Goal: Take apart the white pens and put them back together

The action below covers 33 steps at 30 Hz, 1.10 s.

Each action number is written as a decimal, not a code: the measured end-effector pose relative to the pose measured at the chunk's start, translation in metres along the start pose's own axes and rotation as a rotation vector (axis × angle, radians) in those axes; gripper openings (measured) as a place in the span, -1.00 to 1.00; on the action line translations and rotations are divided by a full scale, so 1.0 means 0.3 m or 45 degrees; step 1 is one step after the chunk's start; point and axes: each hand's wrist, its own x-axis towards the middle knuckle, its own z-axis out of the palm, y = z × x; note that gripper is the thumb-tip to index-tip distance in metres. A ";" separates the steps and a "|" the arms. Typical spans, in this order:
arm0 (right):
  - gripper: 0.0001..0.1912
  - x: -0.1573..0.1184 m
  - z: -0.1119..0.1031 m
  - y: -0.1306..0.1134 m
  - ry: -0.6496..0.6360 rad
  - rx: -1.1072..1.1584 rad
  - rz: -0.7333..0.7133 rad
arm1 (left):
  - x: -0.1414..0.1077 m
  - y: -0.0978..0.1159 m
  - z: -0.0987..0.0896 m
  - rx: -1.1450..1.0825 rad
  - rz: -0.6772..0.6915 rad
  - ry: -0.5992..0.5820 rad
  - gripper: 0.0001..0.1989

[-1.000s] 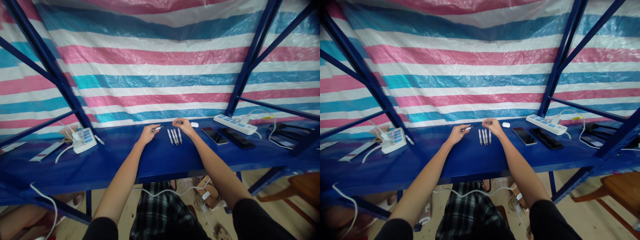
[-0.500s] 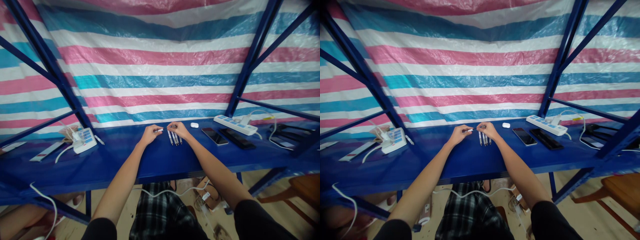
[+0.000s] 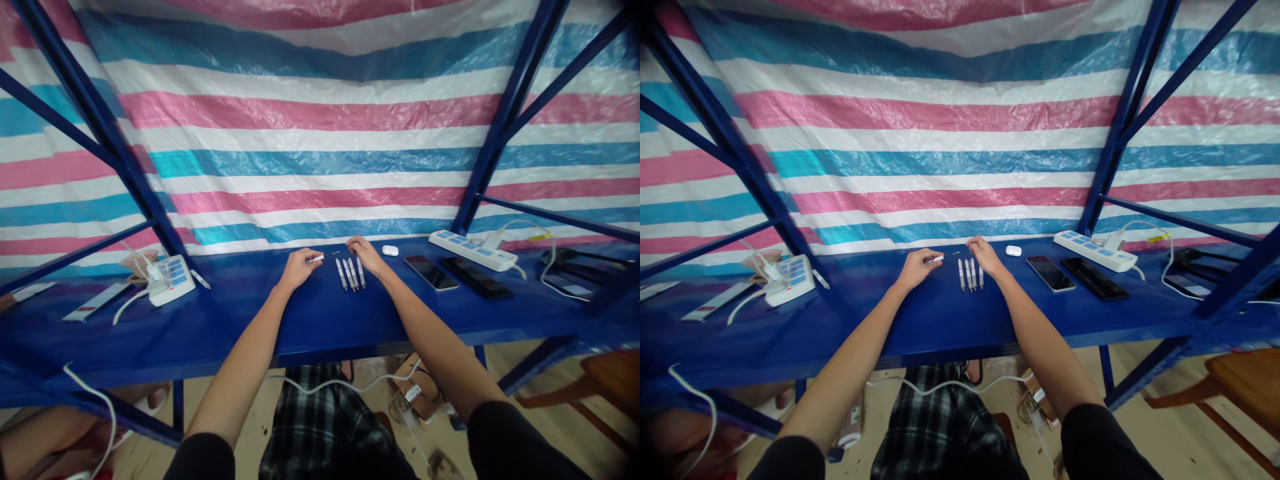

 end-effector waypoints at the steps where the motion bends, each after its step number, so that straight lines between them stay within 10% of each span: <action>1: -0.68 0.000 -0.007 0.000 -0.024 -0.024 0.002 | 0.000 -0.002 -0.001 0.006 -0.004 0.002 -0.76; 33: -0.77 -0.042 0.051 -0.085 -0.192 0.038 -0.193 | -0.005 0.021 0.025 -0.073 0.045 -0.143 -0.71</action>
